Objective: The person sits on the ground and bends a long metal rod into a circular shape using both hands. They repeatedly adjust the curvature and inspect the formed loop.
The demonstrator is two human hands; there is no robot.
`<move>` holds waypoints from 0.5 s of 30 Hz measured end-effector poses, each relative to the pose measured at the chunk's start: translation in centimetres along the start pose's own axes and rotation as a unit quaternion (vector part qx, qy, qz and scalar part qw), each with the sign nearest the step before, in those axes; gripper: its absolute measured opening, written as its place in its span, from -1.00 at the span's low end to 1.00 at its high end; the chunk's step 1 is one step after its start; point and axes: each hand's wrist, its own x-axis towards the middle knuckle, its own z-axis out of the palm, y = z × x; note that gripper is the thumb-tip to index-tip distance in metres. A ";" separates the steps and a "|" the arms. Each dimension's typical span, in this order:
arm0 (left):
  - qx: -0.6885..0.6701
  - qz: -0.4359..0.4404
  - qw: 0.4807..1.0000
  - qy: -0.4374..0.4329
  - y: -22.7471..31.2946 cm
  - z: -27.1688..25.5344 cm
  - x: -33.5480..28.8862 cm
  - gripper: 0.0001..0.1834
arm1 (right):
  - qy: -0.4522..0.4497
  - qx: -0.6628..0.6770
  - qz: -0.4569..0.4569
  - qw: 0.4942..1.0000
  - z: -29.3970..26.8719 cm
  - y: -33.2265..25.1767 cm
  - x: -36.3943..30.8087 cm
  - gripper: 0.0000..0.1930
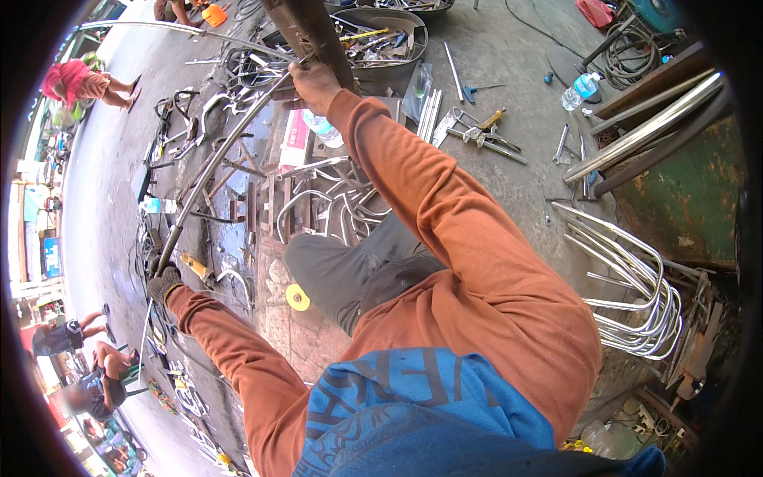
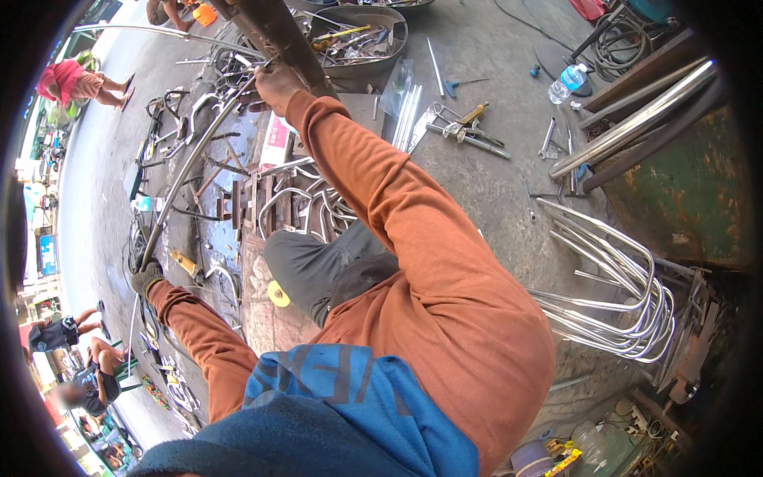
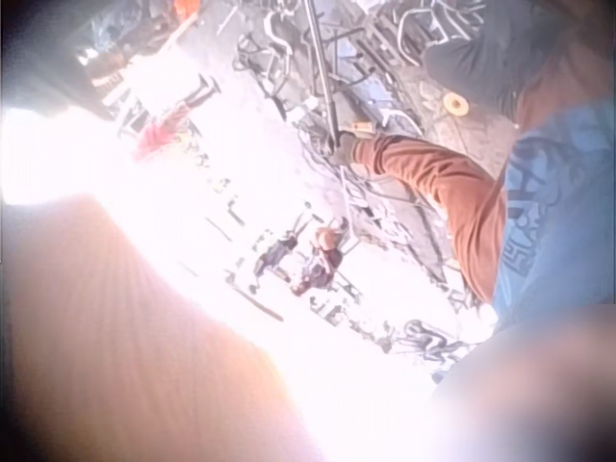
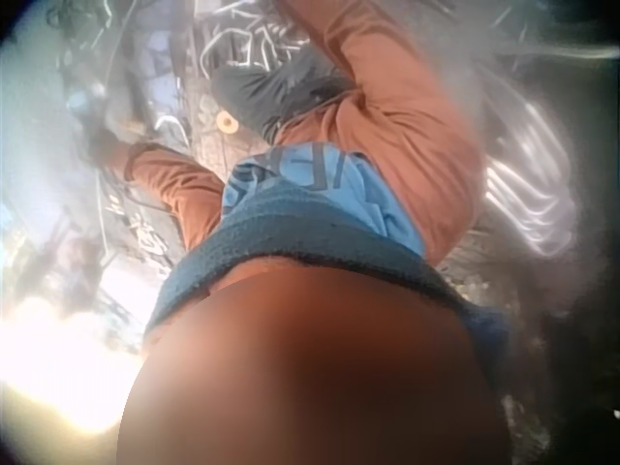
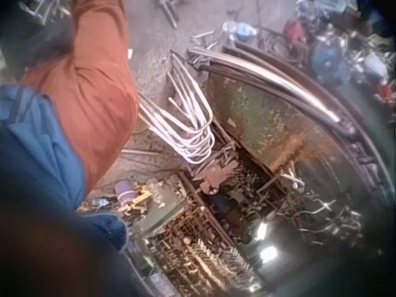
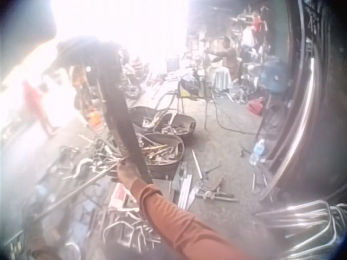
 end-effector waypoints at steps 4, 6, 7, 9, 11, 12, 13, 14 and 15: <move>0.001 -0.021 1.000 0.001 -1.1 1.0 1.1 -0.76 | -0.016 0.026 -0.002 1.000 -0.1 0.2 0.4 -0.82; -0.024 -0.054 0.998 -0.005 -1.9 1.6 1.7 -0.75 | -0.017 0.031 0.006 0.999 -0.1 0.2 0.5 -0.82; 0.002 -0.045 0.999 -0.006 -2.3 1.9 2.0 -0.77 | -0.015 0.026 0.003 1.000 -0.1 0.2 0.4 -0.82; 0.008 -0.064 0.998 -0.021 -2.9 2.2 2.4 -0.79 | -0.007 0.015 0.006 1.000 -0.1 0.1 0.3 -0.83; -0.019 -0.068 0.997 -0.025 -3.3 2.4 2.5 -0.78 | -0.008 0.021 -0.001 1.000 0.0 0.1 0.1 -0.83; -0.035 -0.090 0.995 -0.022 -3.5 2.3 2.4 -0.77 | -0.008 0.025 -0.005 1.000 0.0 0.1 0.1 -0.83; 0.016 -0.055 0.998 -0.016 -3.5 2.3 2.4 -0.76 | -0.009 0.010 0.003 1.000 -0.1 0.0 0.0 -0.83; 0.072 -0.029 0.997 -0.002 -3.5 2.2 2.1 -0.75 | -0.011 -0.004 0.011 1.000 -0.1 0.0 0.1 -0.82; 0.127 -0.004 0.992 0.012 -3.4 2.1 2.0 -0.74 | -0.012 -0.018 0.018 1.000 -0.2 -0.1 0.0 -0.82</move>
